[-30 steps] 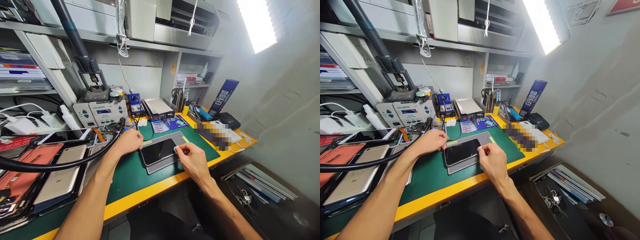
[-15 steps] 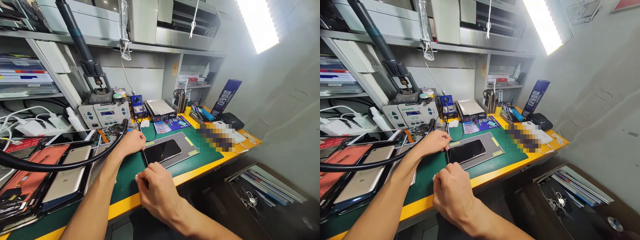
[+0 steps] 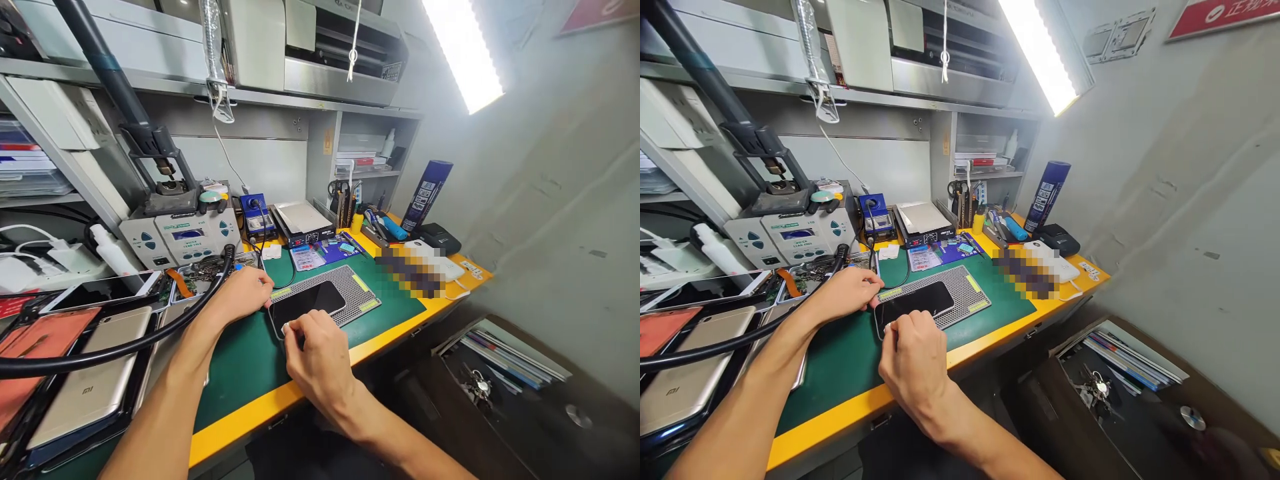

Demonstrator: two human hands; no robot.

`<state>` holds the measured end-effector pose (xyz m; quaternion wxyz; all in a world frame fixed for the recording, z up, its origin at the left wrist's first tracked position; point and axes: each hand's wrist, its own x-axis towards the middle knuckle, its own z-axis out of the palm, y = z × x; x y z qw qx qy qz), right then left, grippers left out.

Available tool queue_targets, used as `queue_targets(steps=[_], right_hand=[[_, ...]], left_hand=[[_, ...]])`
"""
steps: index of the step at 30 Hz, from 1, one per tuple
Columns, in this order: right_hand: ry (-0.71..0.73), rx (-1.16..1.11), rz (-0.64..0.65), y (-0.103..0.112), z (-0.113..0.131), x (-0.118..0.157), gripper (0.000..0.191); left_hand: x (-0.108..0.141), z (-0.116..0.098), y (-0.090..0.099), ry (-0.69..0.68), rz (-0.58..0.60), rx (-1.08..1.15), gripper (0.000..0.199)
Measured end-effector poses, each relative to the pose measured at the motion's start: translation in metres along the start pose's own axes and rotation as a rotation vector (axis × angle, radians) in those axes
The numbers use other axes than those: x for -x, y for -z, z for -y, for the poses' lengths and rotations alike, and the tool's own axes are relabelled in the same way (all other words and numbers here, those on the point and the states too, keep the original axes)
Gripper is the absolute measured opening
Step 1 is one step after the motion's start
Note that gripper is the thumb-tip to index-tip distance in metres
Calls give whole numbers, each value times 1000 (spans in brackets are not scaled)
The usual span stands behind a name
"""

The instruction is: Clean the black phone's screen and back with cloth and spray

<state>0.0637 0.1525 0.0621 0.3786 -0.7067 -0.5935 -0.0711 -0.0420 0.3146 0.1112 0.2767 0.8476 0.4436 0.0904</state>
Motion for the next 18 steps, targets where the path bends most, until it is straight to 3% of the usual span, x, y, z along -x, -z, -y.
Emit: queue_targets(steps=[4, 12, 15, 18], right_hand=[[-15, -4, 1, 10, -20, -4, 18], [-193, -3, 12, 49, -102, -37, 17], [-154, -90, 102, 64, -115, -47, 19], [-121, -258, 277, 74, -117, -51, 20]], left_hand=[[0, 0, 0, 13, 10, 4, 27], [0, -1, 0, 7, 11, 16, 28], [0, -1, -1, 5, 7, 20, 29], [0, 0, -1, -2, 7, 23, 29]])
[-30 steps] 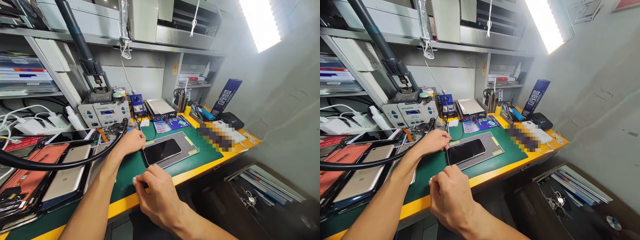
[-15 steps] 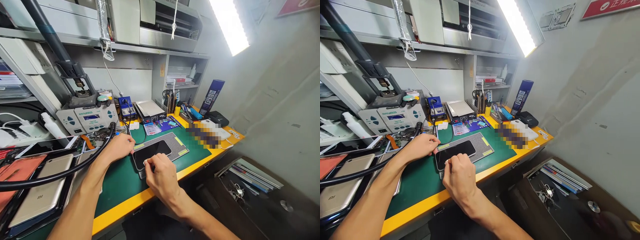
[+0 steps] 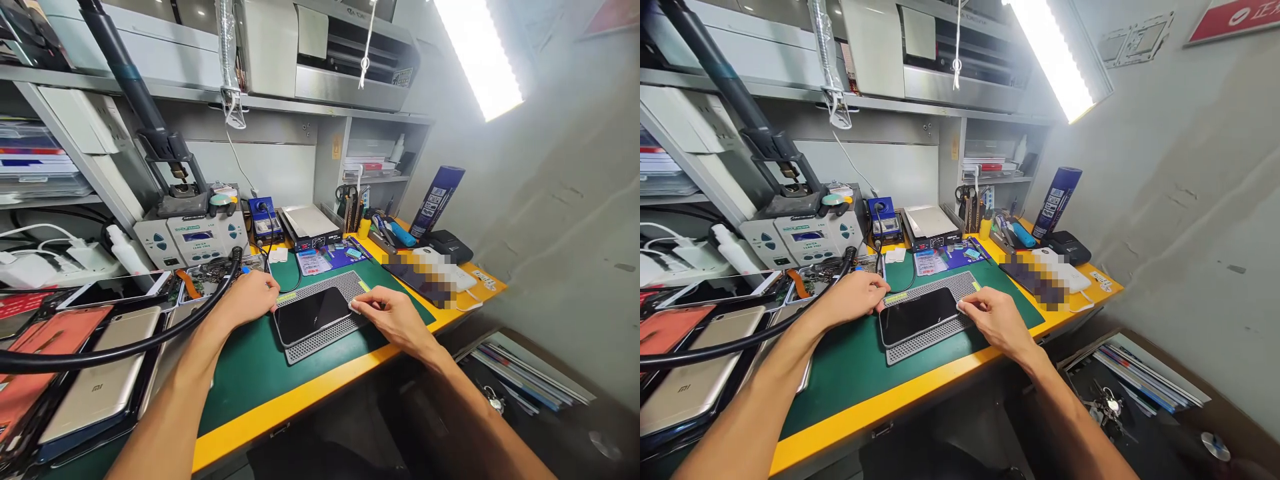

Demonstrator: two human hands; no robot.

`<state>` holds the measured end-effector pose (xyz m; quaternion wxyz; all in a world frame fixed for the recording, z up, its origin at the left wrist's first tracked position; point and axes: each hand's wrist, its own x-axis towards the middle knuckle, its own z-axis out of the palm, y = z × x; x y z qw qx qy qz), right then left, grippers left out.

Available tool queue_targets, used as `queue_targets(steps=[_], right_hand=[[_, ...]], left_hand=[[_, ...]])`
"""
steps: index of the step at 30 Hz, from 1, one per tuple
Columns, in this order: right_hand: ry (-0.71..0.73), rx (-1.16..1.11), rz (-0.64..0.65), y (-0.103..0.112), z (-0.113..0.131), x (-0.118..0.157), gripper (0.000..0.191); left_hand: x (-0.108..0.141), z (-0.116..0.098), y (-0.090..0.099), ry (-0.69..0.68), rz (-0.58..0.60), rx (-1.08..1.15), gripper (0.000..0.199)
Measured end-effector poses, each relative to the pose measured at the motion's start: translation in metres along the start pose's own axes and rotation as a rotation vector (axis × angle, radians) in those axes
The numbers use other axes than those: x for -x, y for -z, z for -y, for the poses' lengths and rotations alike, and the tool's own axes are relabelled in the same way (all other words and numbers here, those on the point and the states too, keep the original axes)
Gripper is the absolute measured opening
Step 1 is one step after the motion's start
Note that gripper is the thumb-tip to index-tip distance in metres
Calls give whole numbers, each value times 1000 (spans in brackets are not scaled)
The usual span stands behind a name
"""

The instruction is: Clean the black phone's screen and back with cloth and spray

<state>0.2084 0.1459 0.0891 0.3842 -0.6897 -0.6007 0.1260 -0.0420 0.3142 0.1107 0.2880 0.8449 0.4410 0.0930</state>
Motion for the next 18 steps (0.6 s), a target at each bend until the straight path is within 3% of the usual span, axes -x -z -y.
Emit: queue_targets(steps=[3, 10, 14, 18], right_hand=[[24, -50, 132, 2, 1, -4, 21], [82, 0, 211, -5, -3, -48, 24], [119, 72, 132, -12, -1, -73, 22], [147, 109, 41, -14, -1, -78, 26]], left_hand=[[0, 0, 1, 2, 1, 4, 29], [1, -1, 0, 15, -1, 14, 27], [2, -3, 2, 23, 7, 17, 25], [3, -5, 3, 33, 7, 16, 23]])
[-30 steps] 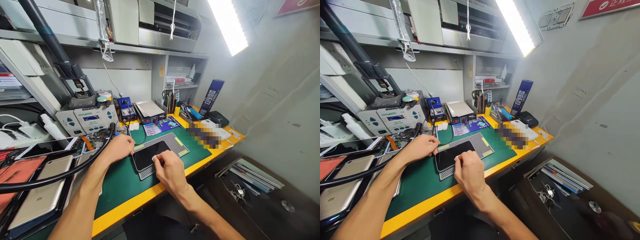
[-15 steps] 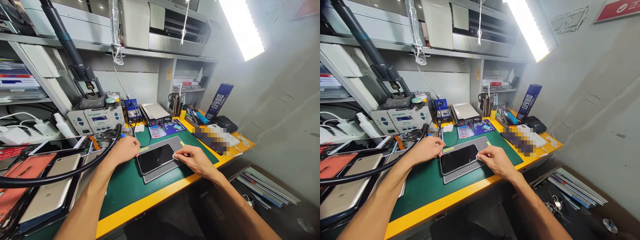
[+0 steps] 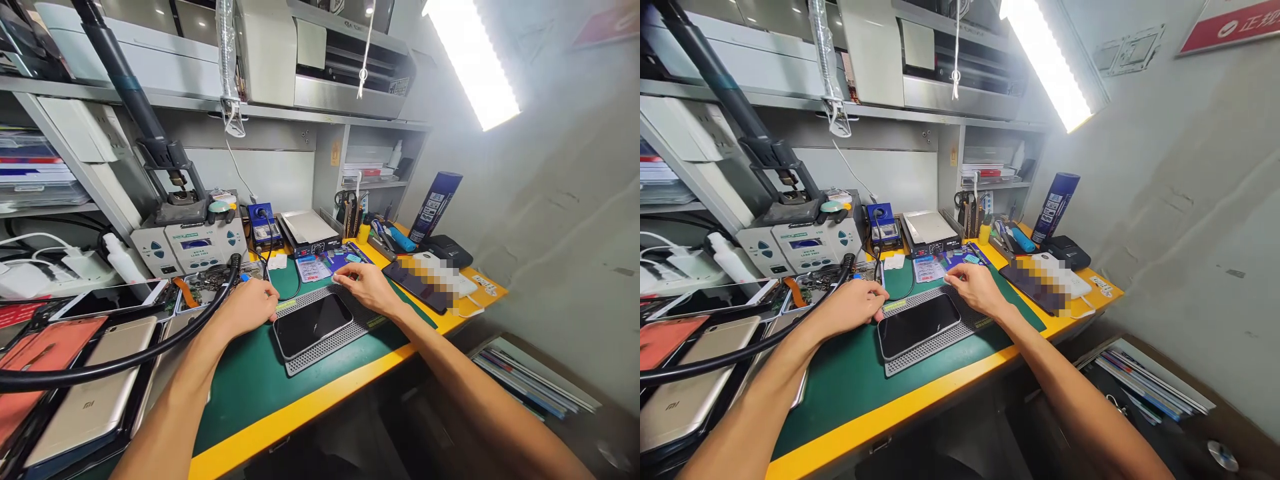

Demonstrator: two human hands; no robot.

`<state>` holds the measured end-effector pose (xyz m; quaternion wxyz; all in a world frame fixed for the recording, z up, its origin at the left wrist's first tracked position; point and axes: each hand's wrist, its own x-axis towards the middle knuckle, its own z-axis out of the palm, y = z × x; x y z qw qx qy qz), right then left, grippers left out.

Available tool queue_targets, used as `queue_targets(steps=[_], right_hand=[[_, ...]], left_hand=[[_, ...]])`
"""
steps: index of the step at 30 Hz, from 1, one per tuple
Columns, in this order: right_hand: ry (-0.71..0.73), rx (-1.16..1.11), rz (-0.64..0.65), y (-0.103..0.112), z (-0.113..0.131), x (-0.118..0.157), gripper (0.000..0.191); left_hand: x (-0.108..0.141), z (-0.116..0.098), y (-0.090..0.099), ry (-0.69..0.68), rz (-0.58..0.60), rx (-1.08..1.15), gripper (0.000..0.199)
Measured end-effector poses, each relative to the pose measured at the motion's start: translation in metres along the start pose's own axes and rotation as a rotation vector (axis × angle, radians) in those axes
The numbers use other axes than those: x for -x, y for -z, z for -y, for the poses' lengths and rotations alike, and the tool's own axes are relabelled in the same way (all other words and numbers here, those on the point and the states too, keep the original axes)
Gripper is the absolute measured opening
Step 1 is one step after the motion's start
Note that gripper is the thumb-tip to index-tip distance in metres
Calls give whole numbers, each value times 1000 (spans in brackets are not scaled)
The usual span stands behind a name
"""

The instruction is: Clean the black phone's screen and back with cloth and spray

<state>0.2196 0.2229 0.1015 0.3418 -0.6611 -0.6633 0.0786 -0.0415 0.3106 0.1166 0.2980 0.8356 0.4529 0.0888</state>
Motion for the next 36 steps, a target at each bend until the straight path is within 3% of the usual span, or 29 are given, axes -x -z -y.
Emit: queue_targets(steps=[3, 12, 20, 24, 27, 31, 36], right_hand=[[63, 7, -4, 1, -2, 6, 24], [311, 97, 150, 4, -7, 23, 25], [492, 405, 136, 15, 3, 57, 36], [463, 411, 181, 26, 10, 81, 36], [347, 235, 195, 34, 12, 87, 26], [247, 60, 54, 27, 9, 66, 17], [303, 216, 21, 2, 3, 35, 19]], left_hand=[[1, -1, 0, 17, 18, 23, 23], [3, -6, -1, 48, 50, 54, 27], [3, -7, 0, -2, 33, -12, 28], [3, -6, 0, -18, 27, -21, 28], [3, -5, -1, -30, 23, -24, 29], [2, -3, -2, -44, 20, -31, 29], [3, -5, -1, -56, 12, -46, 32]])
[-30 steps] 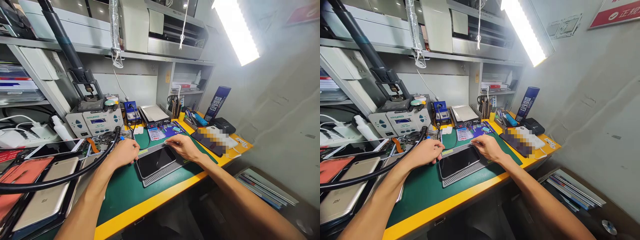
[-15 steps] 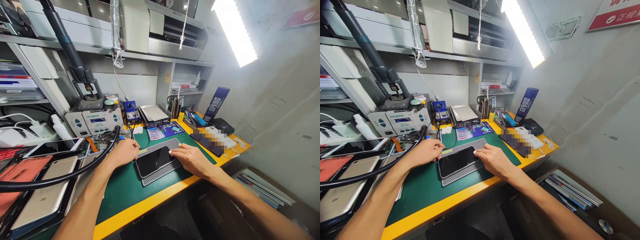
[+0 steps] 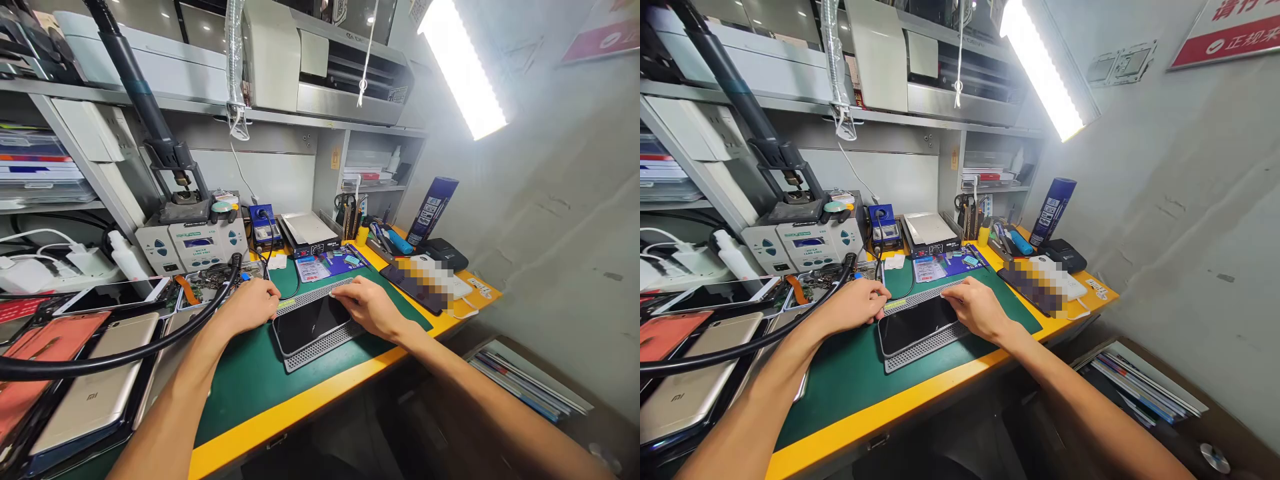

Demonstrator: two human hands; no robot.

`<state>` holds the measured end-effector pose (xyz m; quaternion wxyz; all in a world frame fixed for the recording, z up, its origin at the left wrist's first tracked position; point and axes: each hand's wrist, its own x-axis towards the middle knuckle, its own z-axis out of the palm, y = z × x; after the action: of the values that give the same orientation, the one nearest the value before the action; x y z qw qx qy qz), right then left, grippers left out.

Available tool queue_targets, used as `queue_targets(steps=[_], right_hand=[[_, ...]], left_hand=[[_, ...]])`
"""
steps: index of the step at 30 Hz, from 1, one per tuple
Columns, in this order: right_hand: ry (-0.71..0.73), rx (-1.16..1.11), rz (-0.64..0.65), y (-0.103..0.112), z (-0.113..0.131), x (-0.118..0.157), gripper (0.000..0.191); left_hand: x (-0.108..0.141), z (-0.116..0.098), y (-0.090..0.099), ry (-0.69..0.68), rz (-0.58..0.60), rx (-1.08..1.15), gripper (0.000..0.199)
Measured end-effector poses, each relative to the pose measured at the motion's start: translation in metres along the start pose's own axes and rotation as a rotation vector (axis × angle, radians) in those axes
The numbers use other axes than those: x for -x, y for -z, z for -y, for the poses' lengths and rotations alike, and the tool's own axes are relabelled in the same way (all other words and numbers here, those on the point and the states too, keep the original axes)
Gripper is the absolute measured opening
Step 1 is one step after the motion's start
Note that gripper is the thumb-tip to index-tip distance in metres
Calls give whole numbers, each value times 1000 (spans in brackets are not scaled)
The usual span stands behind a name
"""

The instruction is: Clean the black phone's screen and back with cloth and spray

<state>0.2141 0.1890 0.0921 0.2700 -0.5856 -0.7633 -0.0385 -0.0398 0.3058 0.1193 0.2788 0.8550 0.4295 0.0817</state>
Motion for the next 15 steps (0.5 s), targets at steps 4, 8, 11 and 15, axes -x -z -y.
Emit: queue_targets(steps=[4, 8, 11, 15], right_hand=[[134, 106, 64, -4, 11, 6, 27], [289, 266, 91, 2, 31, 30, 33], [308, 301, 91, 4, 33, 36, 35], [211, 385, 76, 3, 24, 21, 34]], left_hand=[[1, -1, 1, -4, -8, -16, 32], [-1, 2, 0, -10, -16, -27, 32], [-2, 3, -2, -16, -21, -31, 32], [-1, 0, -1, -32, -26, -41, 29]])
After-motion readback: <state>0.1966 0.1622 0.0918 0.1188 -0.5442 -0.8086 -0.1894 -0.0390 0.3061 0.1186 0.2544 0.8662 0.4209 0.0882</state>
